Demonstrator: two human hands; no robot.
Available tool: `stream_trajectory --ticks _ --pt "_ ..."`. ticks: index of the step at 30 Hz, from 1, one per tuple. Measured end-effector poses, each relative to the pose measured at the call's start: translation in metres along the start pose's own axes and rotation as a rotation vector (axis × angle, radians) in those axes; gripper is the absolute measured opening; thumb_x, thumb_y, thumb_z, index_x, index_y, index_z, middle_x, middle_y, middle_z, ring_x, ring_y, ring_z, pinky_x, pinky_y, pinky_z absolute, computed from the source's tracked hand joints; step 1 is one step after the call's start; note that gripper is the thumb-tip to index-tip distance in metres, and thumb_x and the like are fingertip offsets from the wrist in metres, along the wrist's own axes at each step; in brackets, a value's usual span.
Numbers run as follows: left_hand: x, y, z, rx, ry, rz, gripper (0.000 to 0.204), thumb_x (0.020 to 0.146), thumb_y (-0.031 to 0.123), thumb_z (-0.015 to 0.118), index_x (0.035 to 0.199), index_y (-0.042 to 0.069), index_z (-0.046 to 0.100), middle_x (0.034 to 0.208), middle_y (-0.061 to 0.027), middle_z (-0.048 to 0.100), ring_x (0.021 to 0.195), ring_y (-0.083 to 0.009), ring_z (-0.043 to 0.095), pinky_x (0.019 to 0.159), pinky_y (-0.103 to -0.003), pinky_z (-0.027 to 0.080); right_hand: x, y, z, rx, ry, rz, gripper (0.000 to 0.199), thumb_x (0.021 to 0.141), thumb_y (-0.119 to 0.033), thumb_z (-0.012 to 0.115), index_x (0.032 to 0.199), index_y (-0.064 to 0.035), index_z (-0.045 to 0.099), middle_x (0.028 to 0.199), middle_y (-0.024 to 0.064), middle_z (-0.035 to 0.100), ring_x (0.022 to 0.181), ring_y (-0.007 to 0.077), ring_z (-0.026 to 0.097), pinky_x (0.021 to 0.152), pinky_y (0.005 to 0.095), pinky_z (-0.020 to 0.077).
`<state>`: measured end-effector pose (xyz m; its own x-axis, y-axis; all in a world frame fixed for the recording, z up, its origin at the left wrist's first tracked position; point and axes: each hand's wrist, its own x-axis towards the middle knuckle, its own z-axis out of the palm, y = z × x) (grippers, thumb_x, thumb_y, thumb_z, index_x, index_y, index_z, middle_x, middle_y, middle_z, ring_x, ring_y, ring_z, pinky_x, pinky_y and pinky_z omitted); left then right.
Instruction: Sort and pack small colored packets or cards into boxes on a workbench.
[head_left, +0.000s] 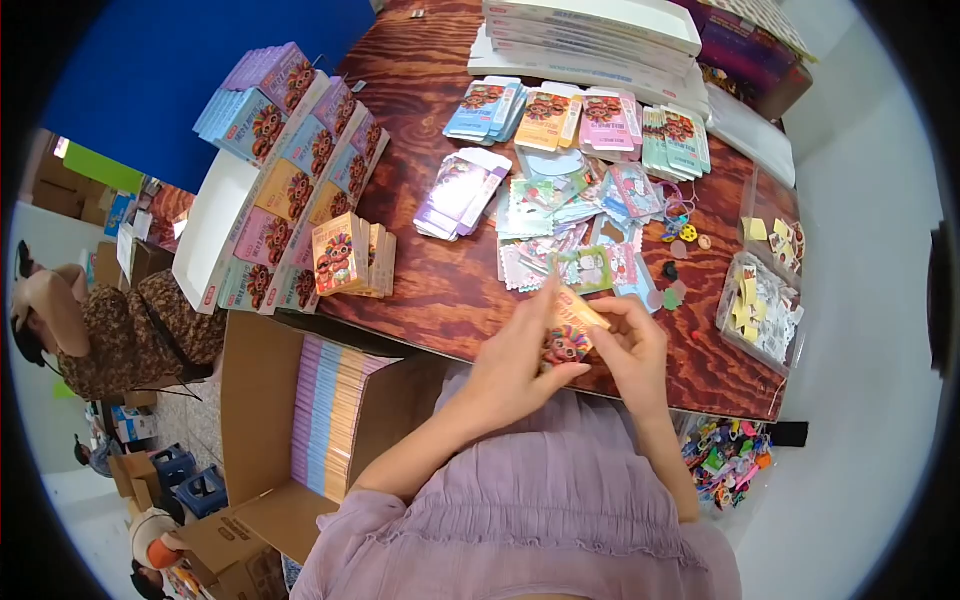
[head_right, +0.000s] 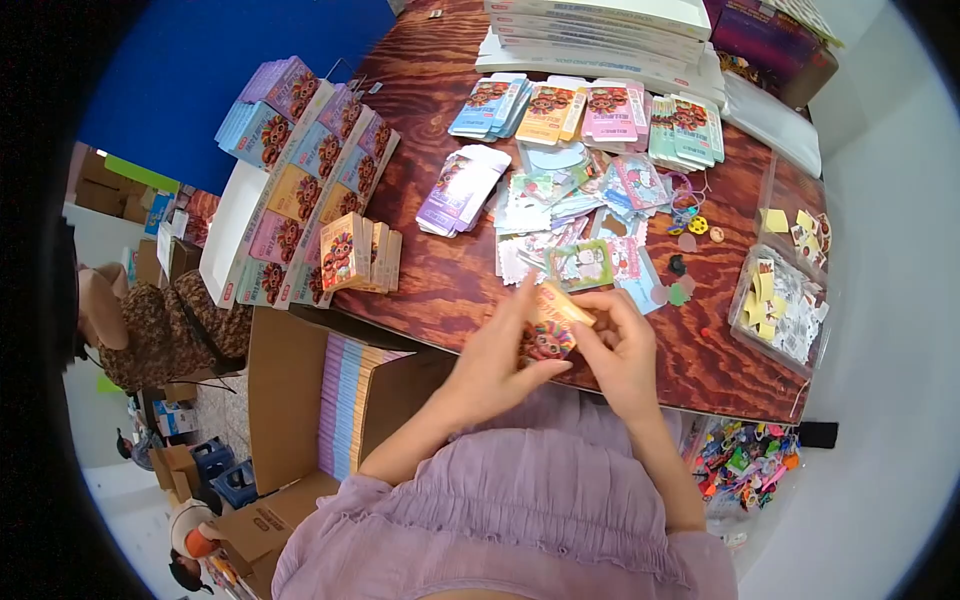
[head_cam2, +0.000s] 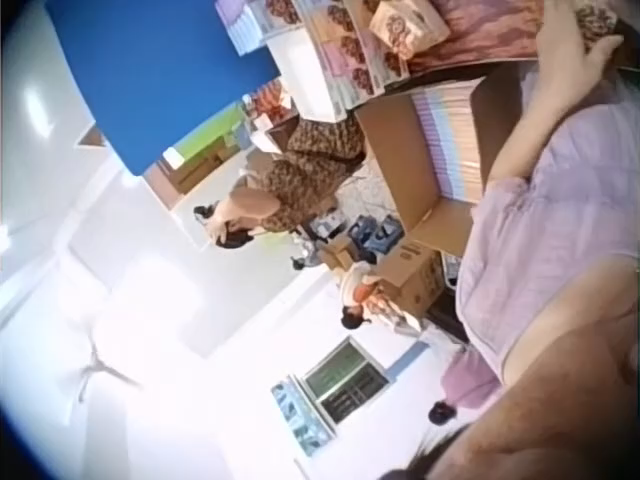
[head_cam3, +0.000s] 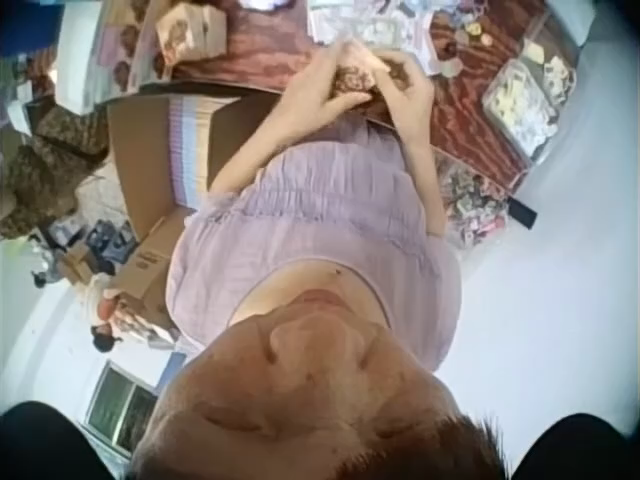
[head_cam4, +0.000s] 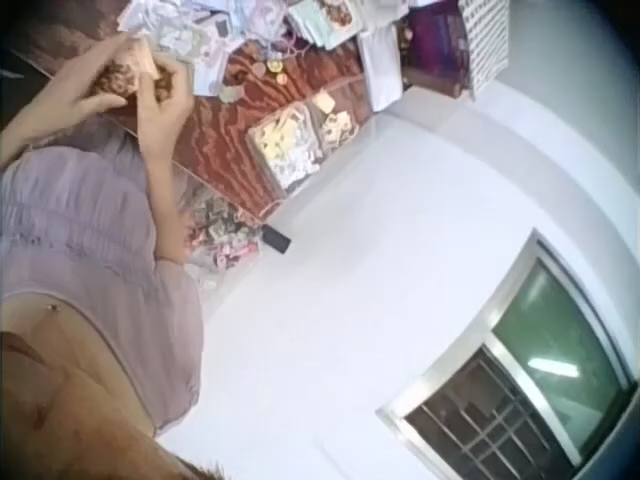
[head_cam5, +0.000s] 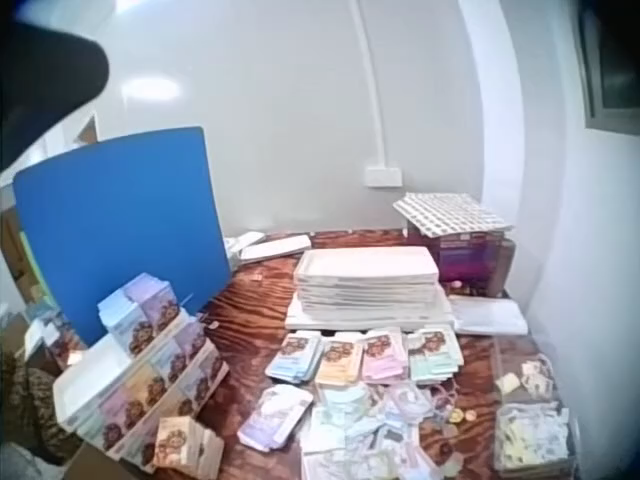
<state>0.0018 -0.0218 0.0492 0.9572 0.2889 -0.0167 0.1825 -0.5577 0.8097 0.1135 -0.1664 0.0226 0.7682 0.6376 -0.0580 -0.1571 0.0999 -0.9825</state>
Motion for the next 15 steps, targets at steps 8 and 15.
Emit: stream_trajectory --ticks 8,15 --pt "-0.008 -0.046 -0.096 -0.405 0.526 -0.094 0.059 0.098 0.008 0.061 0.149 -0.003 0.036 0.131 -0.0127 0.057 0.111 -0.016 0.061 0.094 -0.029 0.051 0.04 -0.006 0.054 0.129 -0.319 0.181 0.029 0.098 -0.007 0.061 0.125 0.0012 0.058 0.104 0.0048 0.065 0.088 0.0076 0.062 0.076 0.0222 0.0522" --pt "0.0 -0.134 -0.16 0.05 0.926 -0.207 0.033 0.093 0.017 0.066 0.119 -0.002 0.058 0.105 -0.0145 0.066 0.095 -0.0219 0.063 0.086 -0.036 0.049 0.066 0.036 0.109 0.138 -0.563 0.471 0.028 0.097 -0.014 0.064 0.121 0.0008 0.062 0.098 0.0019 0.066 0.081 0.0075 0.062 0.067 0.0222 0.0514"
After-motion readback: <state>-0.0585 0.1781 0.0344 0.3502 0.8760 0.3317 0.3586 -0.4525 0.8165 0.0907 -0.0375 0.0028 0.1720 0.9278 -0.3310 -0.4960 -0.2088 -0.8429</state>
